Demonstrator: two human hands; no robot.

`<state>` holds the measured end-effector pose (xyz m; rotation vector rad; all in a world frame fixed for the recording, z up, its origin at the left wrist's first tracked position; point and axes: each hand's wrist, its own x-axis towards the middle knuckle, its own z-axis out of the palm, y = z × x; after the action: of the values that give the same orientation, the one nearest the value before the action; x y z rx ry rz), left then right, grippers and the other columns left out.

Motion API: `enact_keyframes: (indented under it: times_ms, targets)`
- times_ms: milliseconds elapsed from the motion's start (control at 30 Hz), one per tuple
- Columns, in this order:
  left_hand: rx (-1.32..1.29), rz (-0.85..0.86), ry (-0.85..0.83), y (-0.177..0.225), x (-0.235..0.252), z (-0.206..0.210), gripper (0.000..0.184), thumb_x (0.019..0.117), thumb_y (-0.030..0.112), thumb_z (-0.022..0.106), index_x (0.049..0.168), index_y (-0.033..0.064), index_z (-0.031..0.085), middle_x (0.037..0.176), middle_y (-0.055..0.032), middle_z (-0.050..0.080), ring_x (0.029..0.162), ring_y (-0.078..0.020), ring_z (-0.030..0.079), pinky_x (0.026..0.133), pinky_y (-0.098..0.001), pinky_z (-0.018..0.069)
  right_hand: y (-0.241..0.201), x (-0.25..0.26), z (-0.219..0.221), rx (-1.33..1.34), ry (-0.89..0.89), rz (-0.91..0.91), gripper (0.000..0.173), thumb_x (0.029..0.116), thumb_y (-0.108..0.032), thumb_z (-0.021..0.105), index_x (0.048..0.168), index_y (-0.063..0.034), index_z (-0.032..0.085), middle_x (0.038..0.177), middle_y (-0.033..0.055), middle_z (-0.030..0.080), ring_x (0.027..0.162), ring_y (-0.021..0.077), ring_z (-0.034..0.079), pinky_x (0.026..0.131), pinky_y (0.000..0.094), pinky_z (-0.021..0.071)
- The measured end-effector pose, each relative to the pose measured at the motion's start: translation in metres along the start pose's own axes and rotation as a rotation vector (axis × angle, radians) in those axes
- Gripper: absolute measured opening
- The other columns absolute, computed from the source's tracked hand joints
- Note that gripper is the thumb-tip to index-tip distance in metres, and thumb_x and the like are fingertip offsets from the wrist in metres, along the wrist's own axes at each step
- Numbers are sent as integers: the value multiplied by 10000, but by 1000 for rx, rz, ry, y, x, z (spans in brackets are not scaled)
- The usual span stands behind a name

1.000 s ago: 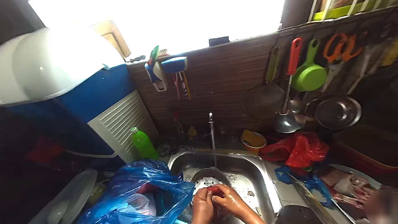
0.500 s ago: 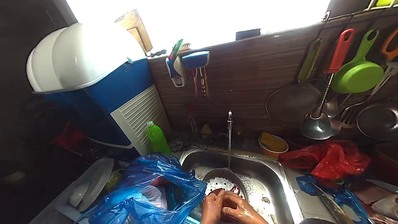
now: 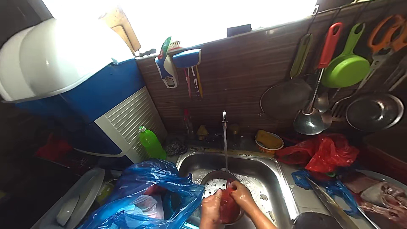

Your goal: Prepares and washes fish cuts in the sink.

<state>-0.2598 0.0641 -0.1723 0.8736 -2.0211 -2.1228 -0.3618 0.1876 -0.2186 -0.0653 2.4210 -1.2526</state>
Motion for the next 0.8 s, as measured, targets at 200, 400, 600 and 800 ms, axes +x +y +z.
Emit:
enact_keyframes:
  times_ms: [200, 400, 600, 800]
  targets:
    - [-397, 9, 131, 24, -8, -28, 368, 1061, 254, 563, 863, -27, 695, 705, -128, 687, 614, -191, 669, 582, -360, 579, 16, 25, -31, 634, 116, 330, 195, 970, -122, 661, 1074, 42, 647, 892, 194, 702, 729, 295, 706, 630, 466, 605]
    - [-490, -52, 53, 33, 7, -21, 381, 1090, 268, 502, 921, -38, 653, 704, -126, 649, 588, -201, 642, 558, -367, 584, -3, 0, -30, 648, -40, 245, 364, 993, -135, 602, 1320, 24, 582, 1154, 210, 670, 948, 302, 697, 802, 472, 592]
    - [713, -2, -117, 0, 42, -26, 302, 1031, 231, 577, 1156, -23, 680, 1118, -203, 699, 1052, -305, 685, 957, -491, 542, 2, -43, 4, -23, -353, 28, 551, 896, -270, 752, 1351, 3, 605, 1227, 233, 682, 1141, 375, 663, 1018, 577, 503]
    - [1220, 104, -229, -11, 8, -44, 615, 980, 346, 649, 1392, -95, 530, 1390, -313, 562, 1300, -420, 570, 1116, -534, 444, -9, -67, 36, -361, -383, -52, 741, 902, -443, 735, 1409, 47, 510, 1379, 283, 580, 1311, 447, 549, 1061, 629, 459]
